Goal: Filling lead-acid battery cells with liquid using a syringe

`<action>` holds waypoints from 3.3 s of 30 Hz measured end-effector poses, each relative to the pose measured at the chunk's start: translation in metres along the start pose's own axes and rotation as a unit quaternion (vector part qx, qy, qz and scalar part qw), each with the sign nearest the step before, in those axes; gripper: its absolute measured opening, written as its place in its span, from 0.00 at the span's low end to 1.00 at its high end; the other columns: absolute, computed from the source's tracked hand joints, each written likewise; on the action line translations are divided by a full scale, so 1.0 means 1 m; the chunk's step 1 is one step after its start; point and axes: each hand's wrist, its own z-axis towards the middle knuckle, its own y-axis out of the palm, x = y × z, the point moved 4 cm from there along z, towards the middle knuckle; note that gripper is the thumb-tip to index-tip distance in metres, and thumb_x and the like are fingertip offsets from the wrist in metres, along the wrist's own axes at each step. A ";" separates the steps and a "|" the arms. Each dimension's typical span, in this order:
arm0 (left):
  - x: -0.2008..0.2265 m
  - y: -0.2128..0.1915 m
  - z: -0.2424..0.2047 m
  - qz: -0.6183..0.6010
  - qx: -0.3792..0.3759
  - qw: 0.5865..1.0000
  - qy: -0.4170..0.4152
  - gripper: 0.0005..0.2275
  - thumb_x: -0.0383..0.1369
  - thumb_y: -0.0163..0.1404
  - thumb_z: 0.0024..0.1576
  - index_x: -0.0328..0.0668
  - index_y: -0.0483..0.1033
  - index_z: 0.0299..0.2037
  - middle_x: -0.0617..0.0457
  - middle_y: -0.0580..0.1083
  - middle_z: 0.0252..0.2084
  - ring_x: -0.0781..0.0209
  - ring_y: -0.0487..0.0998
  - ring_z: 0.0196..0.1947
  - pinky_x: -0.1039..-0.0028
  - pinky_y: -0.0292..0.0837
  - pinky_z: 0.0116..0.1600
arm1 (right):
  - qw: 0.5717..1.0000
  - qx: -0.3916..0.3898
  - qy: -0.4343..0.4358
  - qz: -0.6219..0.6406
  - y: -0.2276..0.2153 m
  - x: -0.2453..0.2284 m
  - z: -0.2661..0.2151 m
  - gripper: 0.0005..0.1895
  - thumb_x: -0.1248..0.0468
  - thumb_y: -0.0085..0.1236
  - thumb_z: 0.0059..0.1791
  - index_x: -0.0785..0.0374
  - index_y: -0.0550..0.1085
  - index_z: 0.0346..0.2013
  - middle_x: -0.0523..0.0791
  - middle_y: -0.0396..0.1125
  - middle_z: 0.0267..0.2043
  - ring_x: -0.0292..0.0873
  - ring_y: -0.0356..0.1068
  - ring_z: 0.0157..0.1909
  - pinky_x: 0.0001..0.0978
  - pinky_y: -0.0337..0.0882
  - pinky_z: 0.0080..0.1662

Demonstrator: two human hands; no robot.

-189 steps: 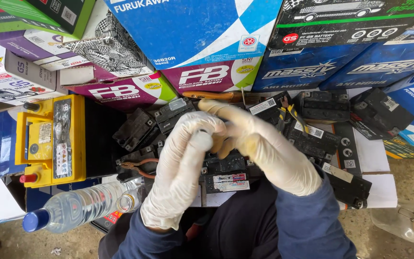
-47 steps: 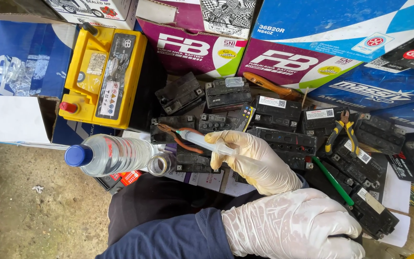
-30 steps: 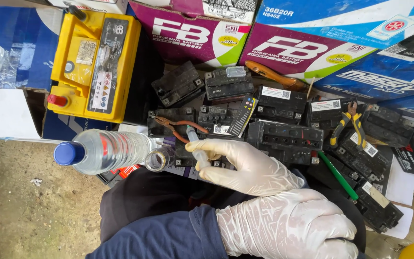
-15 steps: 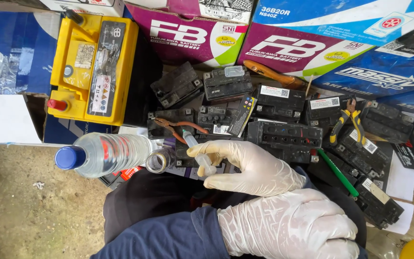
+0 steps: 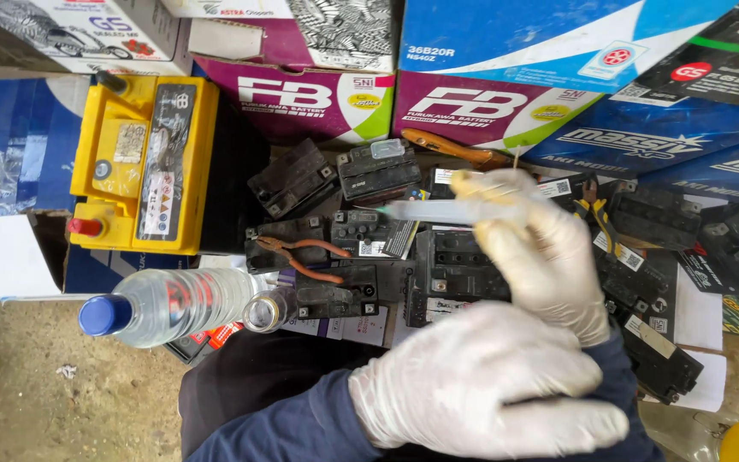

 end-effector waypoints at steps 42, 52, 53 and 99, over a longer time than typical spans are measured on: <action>-0.095 0.011 0.027 -0.068 0.075 0.954 -0.283 0.09 0.23 0.42 0.67 0.39 0.73 0.54 0.50 0.75 0.54 0.53 0.76 0.58 0.65 0.69 0.68 | 0.971 0.235 -0.035 -0.026 -0.090 -0.009 -0.029 0.12 0.63 0.47 0.59 0.70 0.73 0.49 0.54 0.70 0.53 0.47 0.74 0.49 0.36 0.76 0.58; -0.096 0.011 0.027 -0.080 0.089 0.954 -0.274 0.09 0.22 0.42 0.67 0.38 0.74 0.53 0.49 0.76 0.53 0.53 0.77 0.57 0.64 0.71 0.68 | 0.981 0.191 -0.006 -0.022 -0.085 -0.008 -0.025 0.11 0.65 0.48 0.58 0.67 0.73 0.50 0.53 0.71 0.55 0.46 0.75 0.52 0.33 0.77 0.57; -0.096 0.011 0.027 -0.080 0.091 0.953 -0.277 0.09 0.22 0.42 0.66 0.38 0.74 0.52 0.49 0.76 0.53 0.53 0.77 0.57 0.64 0.71 0.68 | 0.980 0.195 -0.007 -0.024 -0.086 -0.008 -0.025 0.10 0.66 0.47 0.58 0.68 0.73 0.50 0.53 0.71 0.55 0.46 0.74 0.52 0.33 0.76 0.57; -0.113 0.064 0.028 -0.514 0.122 0.759 -0.380 0.13 0.40 0.35 0.73 0.42 0.67 0.57 0.58 0.64 0.45 0.68 0.62 0.45 0.74 0.62 0.60 | 0.962 0.088 -0.157 -0.208 -0.081 -0.009 -0.008 0.13 0.69 0.45 0.59 0.71 0.75 0.54 0.53 0.71 0.58 0.55 0.69 0.64 0.46 0.69 0.68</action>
